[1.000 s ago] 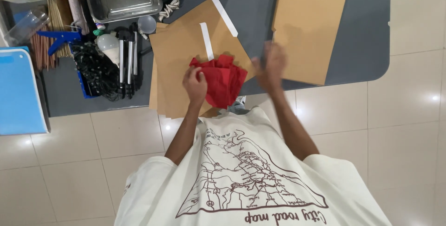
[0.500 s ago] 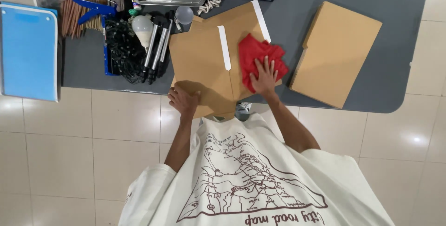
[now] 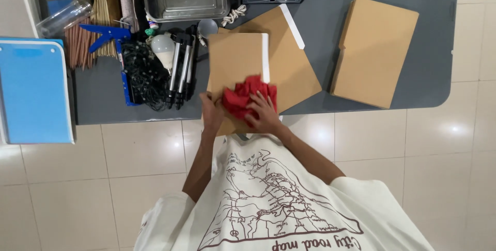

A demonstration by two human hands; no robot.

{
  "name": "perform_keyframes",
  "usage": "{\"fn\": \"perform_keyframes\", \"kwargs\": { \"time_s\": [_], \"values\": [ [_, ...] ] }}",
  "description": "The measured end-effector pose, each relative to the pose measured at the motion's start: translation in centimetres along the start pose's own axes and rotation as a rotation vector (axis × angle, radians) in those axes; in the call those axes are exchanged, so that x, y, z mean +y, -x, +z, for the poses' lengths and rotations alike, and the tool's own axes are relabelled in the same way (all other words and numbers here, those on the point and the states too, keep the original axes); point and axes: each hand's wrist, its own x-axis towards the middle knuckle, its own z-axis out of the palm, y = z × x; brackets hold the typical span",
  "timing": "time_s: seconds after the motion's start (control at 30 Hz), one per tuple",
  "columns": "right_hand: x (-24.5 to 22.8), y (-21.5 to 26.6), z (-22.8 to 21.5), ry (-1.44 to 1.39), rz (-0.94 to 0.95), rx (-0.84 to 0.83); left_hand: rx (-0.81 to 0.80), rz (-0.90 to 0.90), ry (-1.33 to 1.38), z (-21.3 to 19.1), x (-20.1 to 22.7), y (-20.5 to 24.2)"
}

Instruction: The person wipes the surface of several brown paper sheets with a red cloth. They handle the sheets one by one, wiping them thoroughly before stacking them on the table.

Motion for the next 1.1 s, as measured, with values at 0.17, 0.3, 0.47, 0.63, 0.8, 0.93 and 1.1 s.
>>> {"fn": "perform_keyframes", "kwargs": {
  "time_s": [0.17,0.3,0.47,0.63,0.8,0.93,1.1],
  "values": [
    [3.1,1.0,-0.5,0.088,0.096,0.054,-0.252,-0.095,0.523,1.6,-3.8,-2.4],
    [4.7,-2.5,-1.9,0.253,0.321,0.246,-0.505,-0.531,1.162,-0.4,-1.9,-2.9],
    [1.4,-7.8,1.0,0.289,0.410,0.152,-0.581,-0.519,1.032,0.3,-2.5,-3.9],
    [-1.3,-7.2,7.0,0.192,0.219,0.211,-0.575,-0.481,0.981,1.2,-0.6,-3.8],
    [-6.0,-4.1,5.3,-0.065,0.216,0.115,-0.444,-0.296,1.004,0.5,0.6,-3.5],
    [-5.0,-2.5,3.6,0.035,0.165,0.100,-0.542,-0.304,1.135,1.4,-1.5,-3.4],
    [1.0,-1.8,3.0,0.175,0.146,0.076,-0.570,-0.473,1.233,5.2,-6.4,-2.8]
  ]
}}
